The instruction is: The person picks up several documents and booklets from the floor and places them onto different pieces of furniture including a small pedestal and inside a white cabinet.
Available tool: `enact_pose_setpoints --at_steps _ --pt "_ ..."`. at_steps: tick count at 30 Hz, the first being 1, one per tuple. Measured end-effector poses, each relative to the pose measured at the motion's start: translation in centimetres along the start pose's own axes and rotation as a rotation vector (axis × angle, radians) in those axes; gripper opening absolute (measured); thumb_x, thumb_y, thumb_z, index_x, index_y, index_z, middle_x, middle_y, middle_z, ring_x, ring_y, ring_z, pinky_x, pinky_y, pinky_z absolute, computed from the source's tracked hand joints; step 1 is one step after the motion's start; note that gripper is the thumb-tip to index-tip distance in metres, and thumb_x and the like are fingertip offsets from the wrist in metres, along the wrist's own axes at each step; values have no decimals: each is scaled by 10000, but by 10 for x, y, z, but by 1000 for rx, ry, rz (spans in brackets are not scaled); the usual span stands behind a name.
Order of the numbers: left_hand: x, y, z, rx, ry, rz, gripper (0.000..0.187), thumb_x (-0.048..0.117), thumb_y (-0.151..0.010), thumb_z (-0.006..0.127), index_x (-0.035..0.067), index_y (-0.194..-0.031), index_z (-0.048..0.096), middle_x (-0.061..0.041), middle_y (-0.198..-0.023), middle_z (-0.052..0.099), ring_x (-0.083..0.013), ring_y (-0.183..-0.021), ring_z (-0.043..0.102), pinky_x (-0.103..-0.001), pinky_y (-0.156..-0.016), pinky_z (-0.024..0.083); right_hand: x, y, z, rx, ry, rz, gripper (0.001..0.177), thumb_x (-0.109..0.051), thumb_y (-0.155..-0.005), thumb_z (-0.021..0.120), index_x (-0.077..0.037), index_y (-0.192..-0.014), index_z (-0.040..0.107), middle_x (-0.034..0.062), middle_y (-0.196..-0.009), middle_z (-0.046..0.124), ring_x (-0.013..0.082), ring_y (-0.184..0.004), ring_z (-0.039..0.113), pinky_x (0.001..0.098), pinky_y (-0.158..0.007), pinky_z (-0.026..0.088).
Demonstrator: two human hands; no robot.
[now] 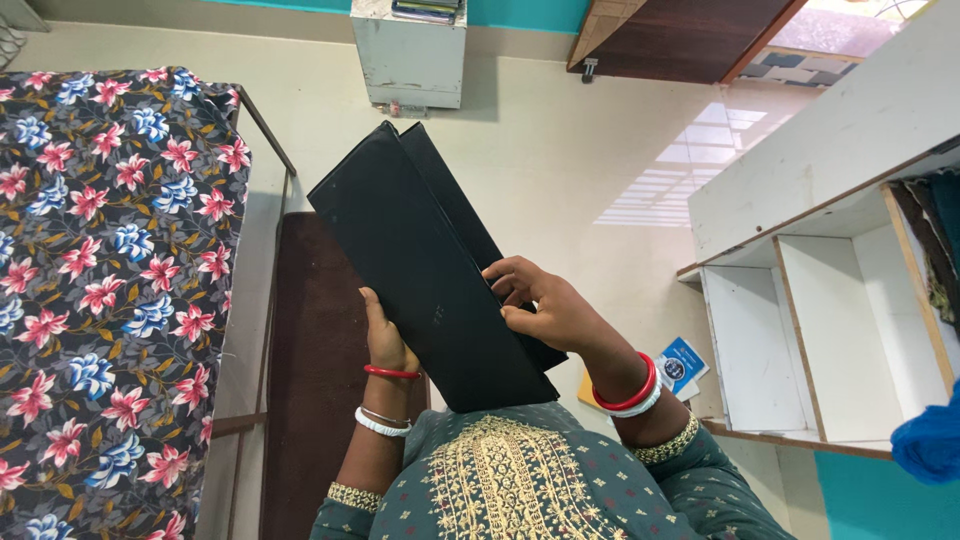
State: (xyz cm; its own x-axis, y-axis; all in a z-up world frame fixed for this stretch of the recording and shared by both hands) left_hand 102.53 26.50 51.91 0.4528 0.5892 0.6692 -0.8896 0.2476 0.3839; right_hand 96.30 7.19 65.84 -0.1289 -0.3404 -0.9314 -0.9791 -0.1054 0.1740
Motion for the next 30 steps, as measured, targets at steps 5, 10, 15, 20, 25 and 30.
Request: enact_pose_setpoints --at_steps 5,10,15,20,25,30 --pt "-19 -24 13 -17 73 0 771 629 -1016 285 20 -1466 428 -235 -1387 552 -333 -1309 568 -475 -1065 509 -8 -11 -4 23 232 -106 608 -149 -813 725 -183 -1403 579 157 -1255 632 273 -1104 696 403 -927 573" --pt "-41 -64 43 -102 211 29 741 646 -1040 333 68 -1484 470 -128 -1404 564 -256 -1265 600 -418 -1063 525 -21 -14 -38 305 720 -409 844 -535 -677 858 -107 -1365 623 274 -1606 274 469 -1362 443 548 -1104 396" --pt "-58 -94 94 -189 293 48 727 651 -1030 343 99 -1485 476 -122 -1390 581 -267 -1242 606 -420 -1022 531 -4 -28 -80 296 758 -449 1077 -786 -644 796 -60 -1414 591 312 -1663 136 496 -1411 367 581 -1155 326" --pt "-77 -120 128 -128 264 58 748 657 -1015 338 91 -1485 471 -133 -1401 583 -267 -1257 610 -415 -1035 530 28 -50 -126 230 745 -432 1108 -765 -614 813 -124 -1472 528 319 -1649 110 522 -1472 258 612 -1174 246" --pt "-106 -142 139 61 137 27 778 651 -1001 360 51 -1489 437 -186 -1390 556 -292 -1243 601 -449 -1026 529 109 -83 -181 122 488 -239 934 -543 -834 789 -162 -1601 415 271 -1695 130 489 -1551 172 572 -1195 254" --pt "-142 -161 144 166 15 -94 705 570 -1000 491 28 -1450 471 -197 -1382 601 -273 -1236 613 -396 -1013 537 227 -111 -221 36 -327 201 622 -291 -1000 524 -146 -1585 376 257 -1361 619 270 -1124 657 372 -950 523"
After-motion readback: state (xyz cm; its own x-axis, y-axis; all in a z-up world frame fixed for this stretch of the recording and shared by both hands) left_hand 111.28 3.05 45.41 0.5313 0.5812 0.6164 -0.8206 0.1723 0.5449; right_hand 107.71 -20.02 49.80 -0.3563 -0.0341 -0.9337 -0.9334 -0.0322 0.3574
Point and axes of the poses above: each hand's wrist, its own y-axis away from the middle knuckle, its own z-axis out of the palm, x = y × z, the point moved 9 cm from there along -y, towards the middle knuckle
